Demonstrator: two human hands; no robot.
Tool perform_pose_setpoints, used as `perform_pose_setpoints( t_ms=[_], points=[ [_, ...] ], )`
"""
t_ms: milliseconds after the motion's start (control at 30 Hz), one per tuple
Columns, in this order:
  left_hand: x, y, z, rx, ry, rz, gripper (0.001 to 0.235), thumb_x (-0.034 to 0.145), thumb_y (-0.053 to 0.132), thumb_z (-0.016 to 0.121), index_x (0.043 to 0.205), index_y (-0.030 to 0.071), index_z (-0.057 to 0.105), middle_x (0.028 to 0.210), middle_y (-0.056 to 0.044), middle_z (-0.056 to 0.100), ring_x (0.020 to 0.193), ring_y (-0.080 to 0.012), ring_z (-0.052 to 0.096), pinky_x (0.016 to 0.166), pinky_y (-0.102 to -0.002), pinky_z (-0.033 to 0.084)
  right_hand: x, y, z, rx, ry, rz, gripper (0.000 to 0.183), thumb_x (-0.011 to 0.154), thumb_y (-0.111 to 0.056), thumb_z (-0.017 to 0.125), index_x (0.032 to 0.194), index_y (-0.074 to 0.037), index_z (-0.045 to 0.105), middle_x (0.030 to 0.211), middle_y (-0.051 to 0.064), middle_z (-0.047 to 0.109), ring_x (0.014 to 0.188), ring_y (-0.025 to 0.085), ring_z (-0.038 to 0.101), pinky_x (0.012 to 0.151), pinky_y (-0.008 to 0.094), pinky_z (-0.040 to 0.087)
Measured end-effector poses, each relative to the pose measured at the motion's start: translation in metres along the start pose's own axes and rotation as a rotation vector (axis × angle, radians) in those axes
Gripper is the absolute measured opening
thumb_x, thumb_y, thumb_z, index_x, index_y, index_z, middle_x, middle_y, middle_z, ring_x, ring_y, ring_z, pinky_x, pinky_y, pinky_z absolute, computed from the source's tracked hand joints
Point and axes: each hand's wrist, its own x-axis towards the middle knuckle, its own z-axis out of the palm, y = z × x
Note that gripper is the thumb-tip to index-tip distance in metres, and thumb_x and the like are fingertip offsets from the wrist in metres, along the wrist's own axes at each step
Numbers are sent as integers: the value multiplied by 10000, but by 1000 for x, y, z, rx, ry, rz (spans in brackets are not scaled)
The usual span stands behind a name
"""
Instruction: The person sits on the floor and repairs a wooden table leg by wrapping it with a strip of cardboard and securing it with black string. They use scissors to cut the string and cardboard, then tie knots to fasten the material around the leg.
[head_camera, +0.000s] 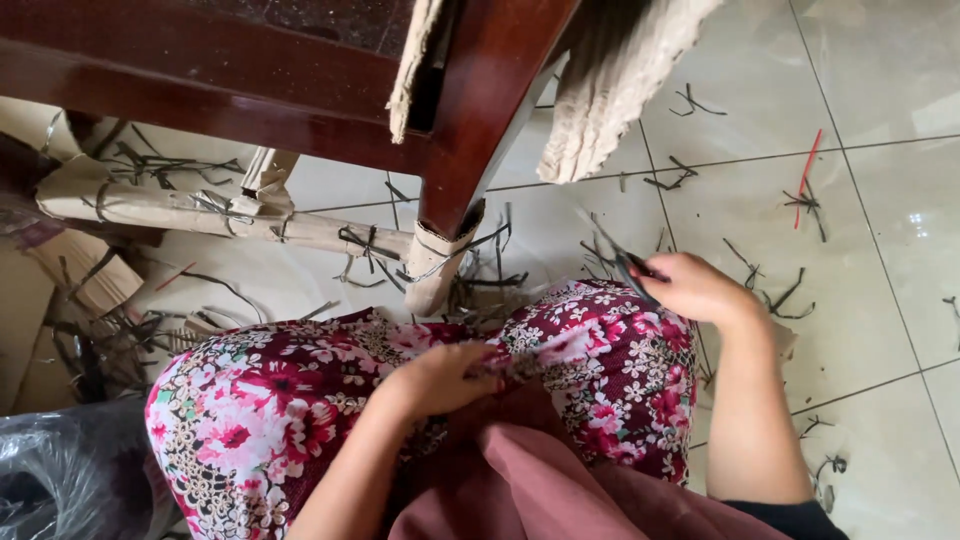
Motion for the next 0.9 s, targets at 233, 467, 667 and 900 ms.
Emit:
perform_pose_setpoints(
  t_ms=[233,467,667,900],
  points=[
    [-23,20,-32,-1070,126,282,1051,905,778,126,1587,-15,236,1594,-343,321,1490,-496,281,1174,-642,263,67,115,88,970,-578,-653,312,1032,-188,513,1166,84,585,793,63,544,537,78,491,439,222,498],
    [0,20,-36,-1900,-197,684,1390,725,1011,276,1587,-66,109,1628,-283,284,1472,-392,372,1176,-598,355,53,110,133,967,-961,-969,1065,743,-764,720,1324,92,469,1010,183,593,901,238,581,730,360,506],
    [20,41,-31,-2378,-223,748,1095,800,865,503,1427,-21,353,1388,-178,519,1327,-365,520,1161,-658,366,32,77,116,1120,-1029,-938,960,827,-554,817,1336,144,399,1103,269,510,926,300,502,730,383,448],
    [21,16,-30,-2061,-134,628,637,1014,714,294,1068,129,539,954,27,541,837,-138,529,857,-371,577,12,45,104,778,-872,-960,965,813,-932,623,1204,-60,488,920,57,521,776,145,454,678,290,399]
  ],
)
